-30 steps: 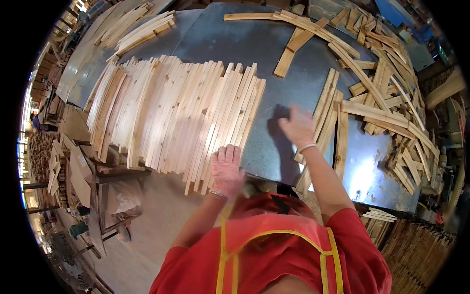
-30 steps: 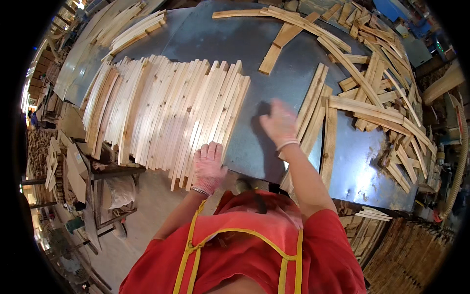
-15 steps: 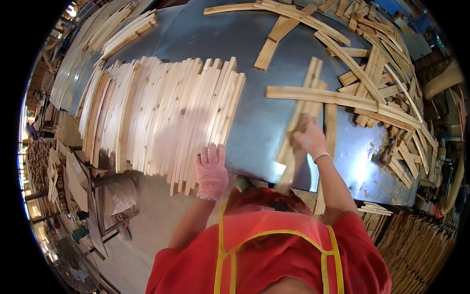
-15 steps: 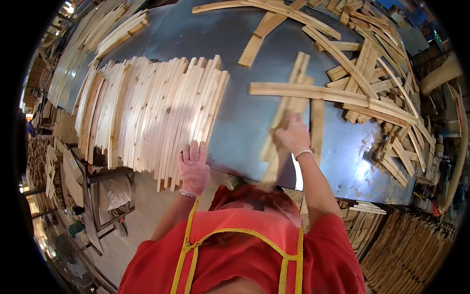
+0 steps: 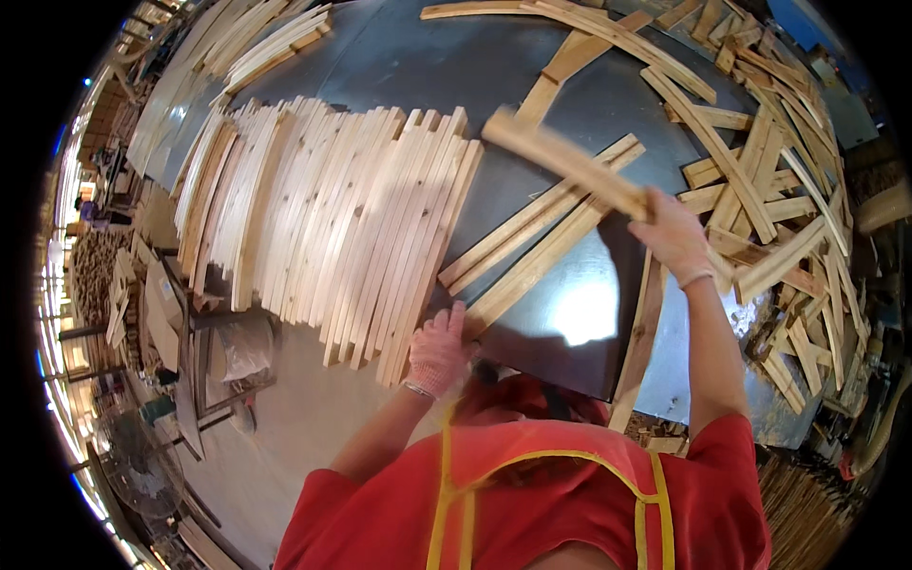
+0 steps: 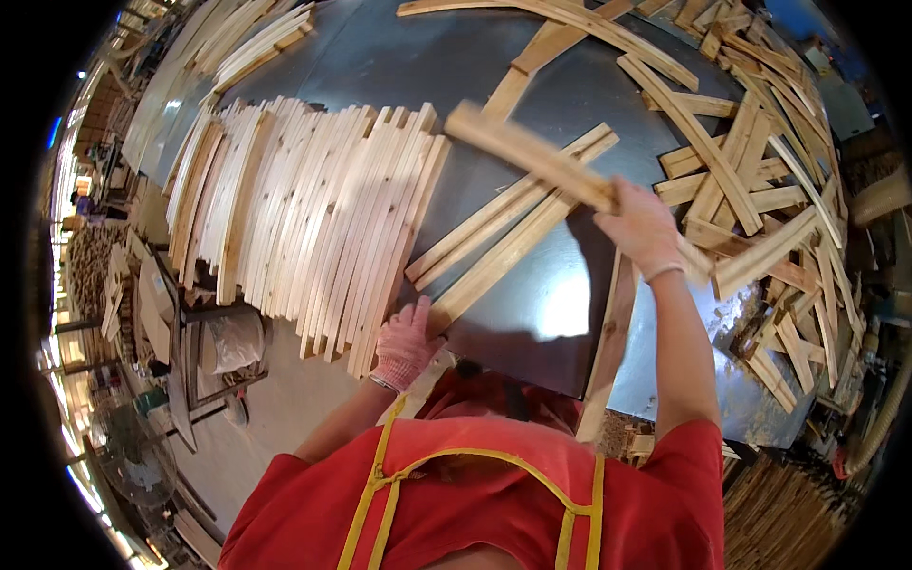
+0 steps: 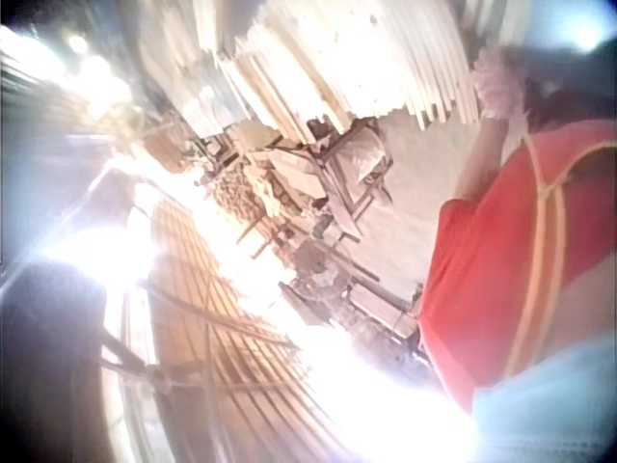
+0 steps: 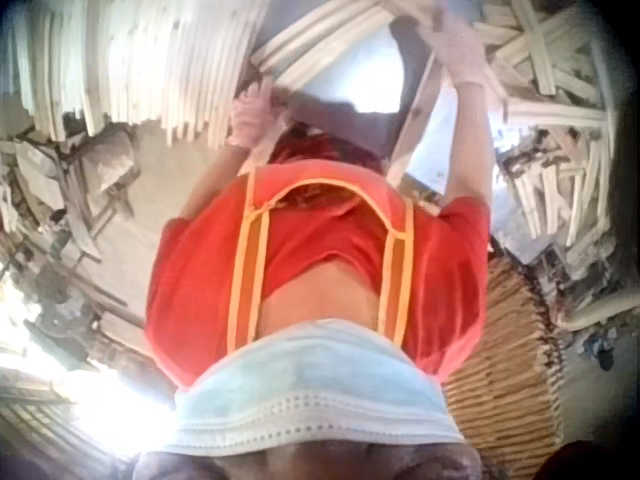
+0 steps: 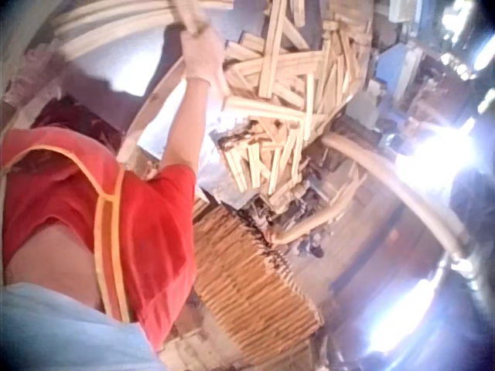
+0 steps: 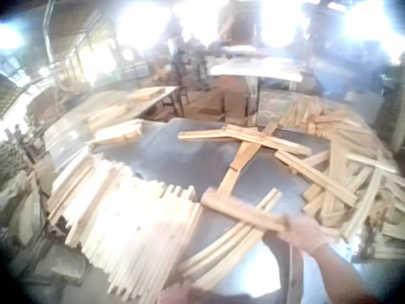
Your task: The person picks up individual wooden planks from a scattered pile on a metal table and stacks them neatly into a growing pile. The person handles the planks one at a time, aligning them carefully to form a uniform stack.
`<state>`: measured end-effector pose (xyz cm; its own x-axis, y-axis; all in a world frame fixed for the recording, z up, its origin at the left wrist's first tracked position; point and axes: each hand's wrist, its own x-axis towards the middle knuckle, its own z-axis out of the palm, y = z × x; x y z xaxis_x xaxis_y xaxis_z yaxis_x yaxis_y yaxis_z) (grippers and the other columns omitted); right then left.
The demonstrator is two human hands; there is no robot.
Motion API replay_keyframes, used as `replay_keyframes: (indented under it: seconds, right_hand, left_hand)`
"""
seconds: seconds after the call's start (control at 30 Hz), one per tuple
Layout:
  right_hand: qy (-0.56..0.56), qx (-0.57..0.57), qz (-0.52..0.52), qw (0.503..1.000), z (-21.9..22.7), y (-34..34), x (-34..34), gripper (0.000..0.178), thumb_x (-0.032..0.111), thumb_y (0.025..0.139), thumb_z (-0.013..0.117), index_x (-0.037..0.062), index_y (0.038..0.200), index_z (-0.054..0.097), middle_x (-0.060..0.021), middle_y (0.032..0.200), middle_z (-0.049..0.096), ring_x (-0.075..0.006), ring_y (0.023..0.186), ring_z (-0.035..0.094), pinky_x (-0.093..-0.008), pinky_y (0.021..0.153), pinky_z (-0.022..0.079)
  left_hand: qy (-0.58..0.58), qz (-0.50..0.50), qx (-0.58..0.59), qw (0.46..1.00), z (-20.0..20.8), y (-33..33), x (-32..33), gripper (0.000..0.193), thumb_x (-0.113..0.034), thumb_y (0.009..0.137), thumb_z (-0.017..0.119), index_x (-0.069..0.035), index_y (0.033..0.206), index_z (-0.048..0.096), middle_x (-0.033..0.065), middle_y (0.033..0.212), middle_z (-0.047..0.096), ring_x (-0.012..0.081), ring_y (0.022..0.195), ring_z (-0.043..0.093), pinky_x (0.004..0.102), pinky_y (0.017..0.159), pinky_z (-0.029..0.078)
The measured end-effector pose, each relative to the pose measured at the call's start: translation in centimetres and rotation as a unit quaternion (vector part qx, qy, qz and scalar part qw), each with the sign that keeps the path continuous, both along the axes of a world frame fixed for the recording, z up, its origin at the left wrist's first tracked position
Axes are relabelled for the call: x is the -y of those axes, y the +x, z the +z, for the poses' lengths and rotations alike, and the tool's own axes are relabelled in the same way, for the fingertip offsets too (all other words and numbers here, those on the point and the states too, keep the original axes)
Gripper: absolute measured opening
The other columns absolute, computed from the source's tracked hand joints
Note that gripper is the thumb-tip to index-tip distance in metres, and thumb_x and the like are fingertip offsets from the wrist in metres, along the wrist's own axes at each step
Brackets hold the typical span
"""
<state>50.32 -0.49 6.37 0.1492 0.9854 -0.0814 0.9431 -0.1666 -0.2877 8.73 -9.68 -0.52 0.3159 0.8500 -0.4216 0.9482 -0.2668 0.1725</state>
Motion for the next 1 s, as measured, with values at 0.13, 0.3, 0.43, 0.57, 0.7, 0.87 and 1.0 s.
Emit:
replay_keyframes:
  seconds: [0.13, 0.3, 0.43, 0.57, 0.7, 0.87, 1.0]
  right_hand:
    - [0.064, -0.372, -0.175, 0.909, -1.4, 3.0, 3.7, 0.060, 0.032, 0.099, 0.071, 0.0007, 0.148, 0.056, -0.0138, 0.103, 0.073, -0.0268, 0.090, 0.071, -0.0401, 0.076, 0.056]
    - [0.075, -0.676, -0.340, 0.649, -4.9, -1.8, 8.2, 0.051, 0.038, 0.102, 0.073, 0.0006, 0.135, 0.061, -0.0080, 0.090, 0.066, -0.0176, 0.076, 0.066, -0.0361, 0.065, 0.056]
    - [0.092, -0.596, -0.303, 0.737, -10.8, -7.9, 11.7, 0.041, 0.040, 0.106, 0.069, 0.0019, 0.118, 0.071, -0.0047, 0.095, 0.067, -0.0169, 0.085, 0.062, -0.0322, 0.076, 0.054]
    - [0.038, -0.577, -0.348, 0.738, -12.9, -17.2, 12.6, 0.036, 0.032, 0.105, 0.068, 0.0046, 0.128, 0.069, -0.0036, 0.098, 0.068, -0.0146, 0.086, 0.061, -0.0321, 0.077, 0.052]
    - [-0.074, -0.529, -0.272, 0.800, -12.0, -22.9, 12.1, 0.042, 0.029, 0.099, 0.066, 0.0051, 0.134, 0.066, -0.0121, 0.105, 0.075, -0.0222, 0.093, 0.069, -0.0356, 0.087, 0.054]
    - [-0.010, -0.485, -0.261, 0.834, -12.3, -24.3, 10.6, 0.052, 0.039, 0.099, 0.062, -0.0025, 0.130, 0.065, -0.0252, 0.108, 0.075, -0.0320, 0.101, 0.073, -0.0403, 0.092, 0.054]
    - [-0.109, -0.380, -0.189, 0.899, -7.3, -27.6, 9.4, 0.058, 0.042, 0.099, 0.059, -0.0032, 0.135, 0.061, -0.0320, 0.116, 0.074, -0.0392, 0.115, 0.073, -0.0460, 0.099, 0.055]
  left_hand:
    - [0.059, -0.036, 0.106, 0.992, 1.9, 1.2, -0.3, 0.081, -0.038, 0.085, 0.080, -0.010, 0.154, 0.048, 0.0127, 0.120, 0.066, 0.0345, 0.111, 0.067, 0.0477, 0.095, 0.053]
    - [0.333, -0.078, 0.148, 0.928, -0.3, 5.5, -6.6, 0.082, -0.041, 0.085, 0.077, -0.013, 0.156, 0.045, 0.0182, 0.121, 0.067, 0.0379, 0.115, 0.065, 0.0493, 0.097, 0.054]
    - [0.148, -0.010, 0.108, 0.983, -1.9, 4.5, -7.3, 0.085, -0.037, 0.088, 0.076, -0.011, 0.160, 0.039, 0.0204, 0.121, 0.067, 0.0410, 0.110, 0.068, 0.0499, 0.095, 0.056]
    - [-0.167, 0.131, 0.274, 0.938, 1.2, -1.0, -3.7, 0.079, -0.027, 0.090, 0.074, -0.006, 0.159, 0.042, 0.0167, 0.114, 0.069, 0.0292, 0.094, 0.071, 0.0415, 0.084, 0.059]
    - [-0.335, 0.265, 0.456, 0.781, 1.6, -5.7, 1.6, 0.061, -0.018, 0.091, 0.070, -0.005, 0.148, 0.056, 0.0096, 0.107, 0.070, 0.0160, 0.088, 0.066, 0.0318, 0.075, 0.056]
    - [-0.320, 0.352, 0.541, 0.694, 3.4, -6.9, 3.0, 0.052, -0.016, 0.093, 0.068, -0.002, 0.143, 0.059, 0.0025, 0.105, 0.068, 0.0117, 0.082, 0.061, 0.0270, 0.069, 0.052]
    - [-0.173, 0.170, 0.405, 0.882, 1.5, -9.7, 2.6, 0.061, -0.024, 0.091, 0.072, -0.002, 0.147, 0.056, 0.0089, 0.120, 0.068, 0.0235, 0.093, 0.065, 0.0391, 0.079, 0.055]
